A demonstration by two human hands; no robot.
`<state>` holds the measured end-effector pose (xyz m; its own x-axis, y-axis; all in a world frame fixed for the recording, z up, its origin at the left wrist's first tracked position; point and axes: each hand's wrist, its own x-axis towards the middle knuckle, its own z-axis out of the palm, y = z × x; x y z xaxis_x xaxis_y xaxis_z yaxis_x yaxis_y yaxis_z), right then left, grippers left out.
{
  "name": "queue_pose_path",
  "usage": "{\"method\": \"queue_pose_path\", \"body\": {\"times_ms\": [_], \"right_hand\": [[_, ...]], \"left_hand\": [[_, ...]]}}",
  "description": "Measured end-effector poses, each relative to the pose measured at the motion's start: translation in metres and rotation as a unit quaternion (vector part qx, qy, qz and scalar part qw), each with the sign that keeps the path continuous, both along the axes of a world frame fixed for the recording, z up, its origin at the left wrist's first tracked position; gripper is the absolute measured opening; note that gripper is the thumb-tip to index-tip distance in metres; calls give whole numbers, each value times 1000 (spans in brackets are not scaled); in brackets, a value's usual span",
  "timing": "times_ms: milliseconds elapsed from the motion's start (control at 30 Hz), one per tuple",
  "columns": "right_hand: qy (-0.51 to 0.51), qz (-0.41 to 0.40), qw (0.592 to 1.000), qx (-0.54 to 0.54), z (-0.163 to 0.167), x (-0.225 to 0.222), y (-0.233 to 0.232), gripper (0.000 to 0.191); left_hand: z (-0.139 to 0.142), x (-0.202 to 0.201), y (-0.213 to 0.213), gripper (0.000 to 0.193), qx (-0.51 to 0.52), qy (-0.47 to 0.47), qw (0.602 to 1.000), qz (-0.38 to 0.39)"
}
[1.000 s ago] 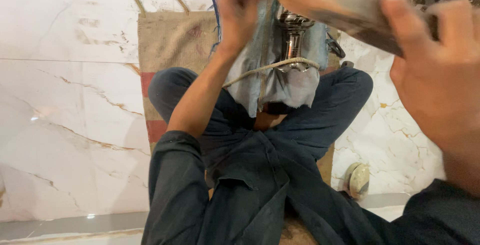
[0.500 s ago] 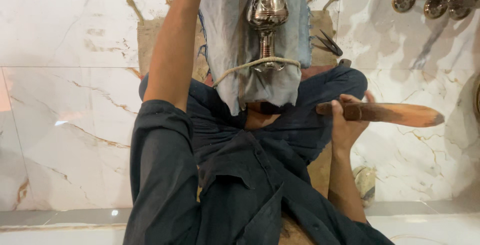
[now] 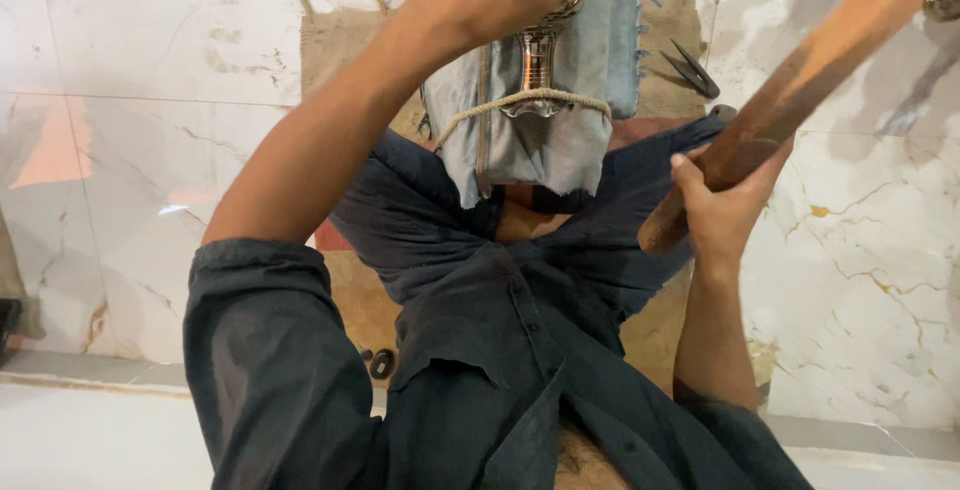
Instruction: The person sits cross-legged and repeatedly hammers a small metal trophy-like object with a wooden mallet. The object is held in the left hand and struck on various sides while the person rotates it to access different areas.
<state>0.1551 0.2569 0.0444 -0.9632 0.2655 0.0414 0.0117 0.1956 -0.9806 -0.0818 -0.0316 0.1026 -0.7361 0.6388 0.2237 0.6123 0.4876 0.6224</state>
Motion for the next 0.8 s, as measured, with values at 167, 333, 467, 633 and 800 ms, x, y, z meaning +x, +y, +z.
{"method": "queue_pose_path", "body": {"times_ms": [167, 333, 467, 633, 800], "right_hand": [[80, 65, 969, 223, 22, -30, 13, 96], [140, 77, 915, 370, 60, -63, 45, 88], [133, 91, 832, 530, 88, -79, 44, 82], [96, 127, 858, 489, 120, -91, 20, 79], [126, 90, 771, 617, 137, -89, -3, 75]], "left_hand": [[-13, 6, -9, 23, 37, 12, 999, -20], [-10, 2, -16, 21, 32, 11, 998, -44], [-5, -2, -19, 17, 55, 17, 996, -70], [-10, -3, -26, 13, 67, 69, 992, -85], [-14, 7, -36, 14, 82, 43, 994, -63]]}}
